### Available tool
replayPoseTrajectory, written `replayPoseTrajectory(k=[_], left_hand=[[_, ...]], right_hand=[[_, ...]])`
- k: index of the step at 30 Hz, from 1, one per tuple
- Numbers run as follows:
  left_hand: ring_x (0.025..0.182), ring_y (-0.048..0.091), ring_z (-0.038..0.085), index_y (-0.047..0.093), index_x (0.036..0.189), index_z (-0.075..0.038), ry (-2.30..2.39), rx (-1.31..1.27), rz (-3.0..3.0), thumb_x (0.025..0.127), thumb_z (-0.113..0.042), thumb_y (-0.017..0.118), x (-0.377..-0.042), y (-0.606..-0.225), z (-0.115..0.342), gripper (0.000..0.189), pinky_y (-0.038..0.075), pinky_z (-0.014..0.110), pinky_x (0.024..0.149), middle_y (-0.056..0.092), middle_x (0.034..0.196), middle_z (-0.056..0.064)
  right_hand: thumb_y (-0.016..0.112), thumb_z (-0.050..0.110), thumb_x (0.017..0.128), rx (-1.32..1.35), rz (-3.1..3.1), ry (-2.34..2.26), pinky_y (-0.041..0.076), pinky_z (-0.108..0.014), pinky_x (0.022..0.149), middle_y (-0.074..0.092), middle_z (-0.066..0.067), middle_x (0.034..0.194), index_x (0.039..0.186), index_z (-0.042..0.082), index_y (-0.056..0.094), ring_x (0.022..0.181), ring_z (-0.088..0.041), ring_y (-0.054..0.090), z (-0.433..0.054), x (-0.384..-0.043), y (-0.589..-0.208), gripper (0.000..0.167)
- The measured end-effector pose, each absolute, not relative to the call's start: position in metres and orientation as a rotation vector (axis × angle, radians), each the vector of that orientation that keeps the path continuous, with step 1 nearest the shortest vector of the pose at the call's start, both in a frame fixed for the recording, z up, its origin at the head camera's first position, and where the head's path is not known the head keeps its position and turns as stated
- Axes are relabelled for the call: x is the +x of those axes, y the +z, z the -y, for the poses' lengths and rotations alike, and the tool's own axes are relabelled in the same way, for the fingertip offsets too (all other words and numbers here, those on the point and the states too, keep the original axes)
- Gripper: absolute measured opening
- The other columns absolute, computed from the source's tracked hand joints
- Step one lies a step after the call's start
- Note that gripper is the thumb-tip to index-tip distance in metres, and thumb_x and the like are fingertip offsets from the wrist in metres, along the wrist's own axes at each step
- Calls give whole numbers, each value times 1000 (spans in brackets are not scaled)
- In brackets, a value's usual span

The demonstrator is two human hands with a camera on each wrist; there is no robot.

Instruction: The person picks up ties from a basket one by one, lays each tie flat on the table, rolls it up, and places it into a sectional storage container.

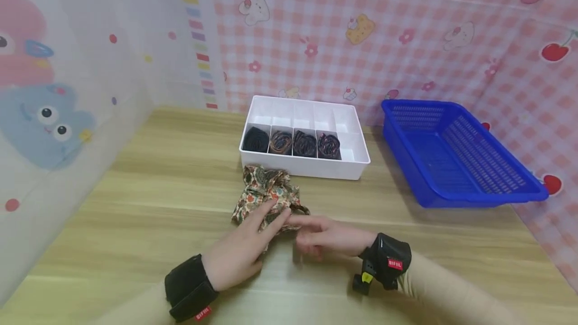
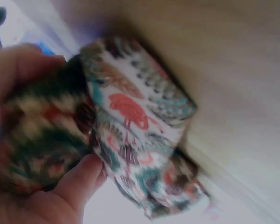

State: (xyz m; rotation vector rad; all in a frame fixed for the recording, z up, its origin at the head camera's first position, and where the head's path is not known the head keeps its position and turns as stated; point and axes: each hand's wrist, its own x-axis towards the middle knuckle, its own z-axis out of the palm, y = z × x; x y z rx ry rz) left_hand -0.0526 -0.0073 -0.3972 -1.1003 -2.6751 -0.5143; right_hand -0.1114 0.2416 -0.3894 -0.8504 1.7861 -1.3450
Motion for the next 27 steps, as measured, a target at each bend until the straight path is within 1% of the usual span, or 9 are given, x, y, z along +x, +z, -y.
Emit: replayPoseTrajectory(k=[4, 7, 10, 11, 14, 16, 18, 22, 27], left_hand=[[126, 45, 36, 20, 156, -16, -550, -990, 2697, 69, -5, 76, -45, -398, 25, 104, 45, 47, 97, 28, 150, 22], [102, 58, 28, 22, 155, -14, -550, -855, 2728, 68, -10, 77, -38, -395, 38, 102, 51, 43, 82, 54, 127, 17], [78, 62, 21, 23, 154, -13, -614, -779, 2766, 73, -12, 73, -35, -385, 49, 95, 52, 36, 67, 65, 107, 12], [70, 62, 20, 23, 155, -14, -693, -767, 2781, 76, -11, 72, -34, -379, 51, 93, 53, 35, 63, 66, 109, 14], [75, 63, 15, 26, 154, -19, -978, -782, 2700, 80, -9, 68, -35, -356, 53, 86, 52, 29, 57, 59, 128, 15], [70, 61, 11, 31, 152, -20, -1141, -797, 2563, 81, -5, 67, -37, -340, 50, 80, 51, 25, 53, 59, 128, 14], [88, 63, 13, 40, 147, -15, -1281, -826, 2387, 81, 2, 65, -41, -325, 43, 73, 54, 26, 66, 57, 131, 12], [91, 63, 16, 48, 138, -5, -1666, -790, 2138, 85, 11, 57, -45, -305, 35, 56, 54, 28, 73, 61, 117, 8], [75, 65, 17, 49, 133, -3, -1900, -694, 2013, 92, 9, 49, -42, -287, 43, 43, 55, 29, 64, 57, 98, 10]], right_hand=[[58, 23, 97, -888, -2018, -1414, 47, -24, 64, 61, -17, 105, 124, 4, 62, 73, -15, 53, -238, -113, -386, 34], [64, 16, 92, -1036, -2227, -1426, 46, -26, 63, 62, -14, 90, 115, 3, 65, 71, -18, 53, -233, -116, -383, 26], [71, 19, 87, -1237, -2460, -1310, 49, -29, 68, 62, -4, 95, 120, 6, 63, 78, -19, 56, -225, -118, -378, 36], [73, 21, 85, -1298, -2501, -1263, 49, -31, 72, 62, -3, 101, 125, 7, 61, 84, -19, 57, -221, -119, -376, 43], [77, 33, 81, -1455, -2523, -1135, 44, -39, 96, 53, -1, 132, 138, 13, 50, 116, -16, 52, -202, -119, -366, 67], [78, 33, 80, -1522, -2450, -1133, 38, -39, 103, 50, 1, 138, 138, 14, 50, 124, -13, 46, -188, -120, -356, 67], [75, 25, 84, -1518, -2328, -1206, 43, -36, 97, 59, 1, 126, 124, 12, 58, 114, -11, 52, -176, -124, -346, 46], [60, 5, 91, -1323, -2039, -1526, 50, -32, 80, 65, -2, 91, 91, 4, 59, 84, -13, 60, -169, -132, -332, 2], [42, 6, 97, -1119, -1857, -1914, 49, -32, 67, 54, -5, 71, 85, 7, 55, 65, -17, 54, -193, -139, -314, 18]])
